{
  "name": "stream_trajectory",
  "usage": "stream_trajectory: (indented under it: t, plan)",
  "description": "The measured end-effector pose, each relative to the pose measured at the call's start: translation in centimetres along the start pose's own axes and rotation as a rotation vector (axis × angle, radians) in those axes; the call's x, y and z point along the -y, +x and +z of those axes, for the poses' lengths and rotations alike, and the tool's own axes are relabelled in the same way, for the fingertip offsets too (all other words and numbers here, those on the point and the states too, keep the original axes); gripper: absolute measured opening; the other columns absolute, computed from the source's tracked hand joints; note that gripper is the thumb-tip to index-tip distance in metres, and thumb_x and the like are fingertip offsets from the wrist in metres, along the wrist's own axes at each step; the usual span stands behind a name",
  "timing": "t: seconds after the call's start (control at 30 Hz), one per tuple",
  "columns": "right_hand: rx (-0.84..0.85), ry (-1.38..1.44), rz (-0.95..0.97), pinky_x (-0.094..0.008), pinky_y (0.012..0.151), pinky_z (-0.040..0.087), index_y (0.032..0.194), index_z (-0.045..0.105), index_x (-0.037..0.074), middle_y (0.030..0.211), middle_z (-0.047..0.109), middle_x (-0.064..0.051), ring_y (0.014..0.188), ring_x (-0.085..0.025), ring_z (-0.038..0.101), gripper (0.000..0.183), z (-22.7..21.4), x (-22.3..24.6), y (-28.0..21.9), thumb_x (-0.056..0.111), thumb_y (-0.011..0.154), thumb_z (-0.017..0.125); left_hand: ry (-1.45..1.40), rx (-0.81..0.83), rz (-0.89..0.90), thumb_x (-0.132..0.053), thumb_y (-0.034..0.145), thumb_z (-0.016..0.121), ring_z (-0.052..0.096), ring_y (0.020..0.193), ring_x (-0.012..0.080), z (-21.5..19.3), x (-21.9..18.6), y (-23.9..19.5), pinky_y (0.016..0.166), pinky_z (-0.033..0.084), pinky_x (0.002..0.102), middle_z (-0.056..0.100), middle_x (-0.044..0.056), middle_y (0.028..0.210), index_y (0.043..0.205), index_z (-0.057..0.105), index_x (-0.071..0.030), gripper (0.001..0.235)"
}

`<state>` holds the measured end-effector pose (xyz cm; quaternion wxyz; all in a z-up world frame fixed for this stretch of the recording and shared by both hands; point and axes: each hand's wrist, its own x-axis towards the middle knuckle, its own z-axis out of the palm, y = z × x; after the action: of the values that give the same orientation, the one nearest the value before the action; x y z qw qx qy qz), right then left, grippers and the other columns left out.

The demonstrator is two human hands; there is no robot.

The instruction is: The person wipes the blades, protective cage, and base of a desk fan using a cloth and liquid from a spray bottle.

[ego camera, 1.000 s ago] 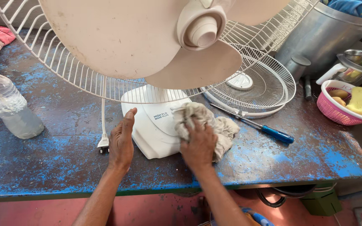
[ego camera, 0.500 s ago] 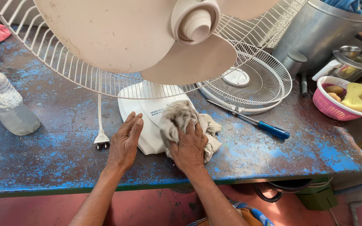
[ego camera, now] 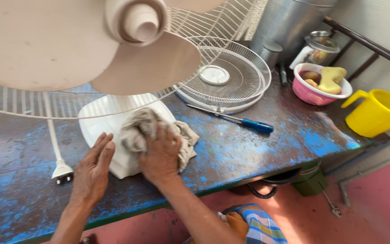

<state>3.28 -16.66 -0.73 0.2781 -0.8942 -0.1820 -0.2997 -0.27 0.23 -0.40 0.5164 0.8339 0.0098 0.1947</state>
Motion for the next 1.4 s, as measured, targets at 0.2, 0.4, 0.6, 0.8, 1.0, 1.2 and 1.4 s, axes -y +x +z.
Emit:
stream_trajectory:
  t: [0.2, 0.4, 0.6, 0.8, 1.0, 1.2, 1.4]
  plan:
    - [0.247, 0.070, -0.373, -0.057, 0.120, 0.029, 0.114, 0.075, 0.022, 0.153, 0.053, -0.002, 0.143, -0.032, 0.048, 0.048, 1.8, 1.4, -3.0, 0.025, 0.066, 0.074, -0.055, -0.126, -0.158, -0.050, 0.108, 0.046, 0.059, 0.129, 0.0291, -0.8, 1.2, 0.3, 0.107, 0.044, 0.039, 0.065, 0.018, 0.137, 0.143, 0.060, -0.008, 0.057]
    - [0.042, -0.033, -0.024, -0.060, 0.117, 0.027, 0.129, 0.067, 0.020, 0.154, 0.048, -0.009, 0.142, -0.035, 0.046, 0.061, 1.1, -1.6, 0.8, 0.025, 0.069, 0.075, -0.089, -0.053, -0.019, -0.044, 0.110, 0.048, 0.051, 0.136, 0.0307, -0.3, 1.8, -0.1, 0.109, 0.038, 0.039, 0.056, 0.021, 0.147, 0.144, 0.061, -0.003, 0.055]
    - [0.147, -0.090, -0.119, -0.064, 0.113, 0.028, 0.134, 0.066, 0.022, 0.151, 0.052, -0.007, 0.140, -0.039, 0.045, 0.065, 0.1, 0.9, -0.5, 0.027, 0.069, 0.075, -0.078, -0.073, -0.147, -0.046, 0.105, 0.049, 0.053, 0.137, 0.0260, 0.1, 0.9, -0.1, 0.112, 0.039, 0.036, 0.059, 0.019, 0.147, 0.144, 0.057, 0.000, 0.061]
    - [0.218, 0.143, -0.308, -0.057, 0.118, 0.035, 0.120, 0.069, 0.021, 0.153, 0.056, -0.002, 0.143, -0.032, 0.050, 0.050, 1.5, 0.0, -1.7, 0.024, 0.070, 0.073, -0.320, -0.149, -0.220, -0.049, 0.104, 0.047, 0.051, 0.140, 0.0235, 0.1, 1.6, 0.5, 0.114, 0.036, 0.033, 0.057, 0.018, 0.148, 0.147, 0.053, -0.001, 0.065]
    - [0.082, -0.049, 0.269, -0.058, 0.105, 0.038, 0.125, 0.067, 0.006, 0.136, 0.052, -0.020, 0.126, -0.040, 0.049, 0.048, 2.6, -6.2, 2.7, 0.022, 0.080, 0.072, -0.020, -0.072, -0.070, -0.047, 0.102, 0.050, 0.048, 0.143, 0.0271, 0.2, 2.7, -0.2, 0.114, 0.035, 0.035, 0.054, 0.019, 0.152, 0.143, 0.058, -0.002, 0.062]
    - [-0.012, 0.043, -0.372, -0.055, 0.111, 0.037, 0.121, 0.073, 0.020, 0.147, 0.059, -0.010, 0.136, -0.037, 0.054, 0.046, 2.3, -0.3, -2.1, 0.013, 0.076, 0.072, -0.047, -0.091, -0.290, -0.053, 0.099, 0.048, 0.058, 0.135, 0.0287, -0.1, 1.4, 0.1, 0.110, 0.042, 0.037, 0.066, 0.017, 0.141, 0.144, 0.060, -0.008, 0.065]
    - [0.048, 0.113, -0.173, -0.057, 0.111, 0.030, 0.132, 0.065, 0.008, 0.143, 0.053, -0.021, 0.135, -0.041, 0.046, 0.059, 2.6, -2.4, -0.3, 0.019, 0.075, 0.078, -0.065, -0.121, -0.350, -0.061, 0.095, 0.043, 0.056, 0.137, 0.0304, 0.4, 2.6, 0.6, 0.112, 0.041, 0.041, 0.062, 0.019, 0.143, 0.149, 0.056, -0.016, 0.071]
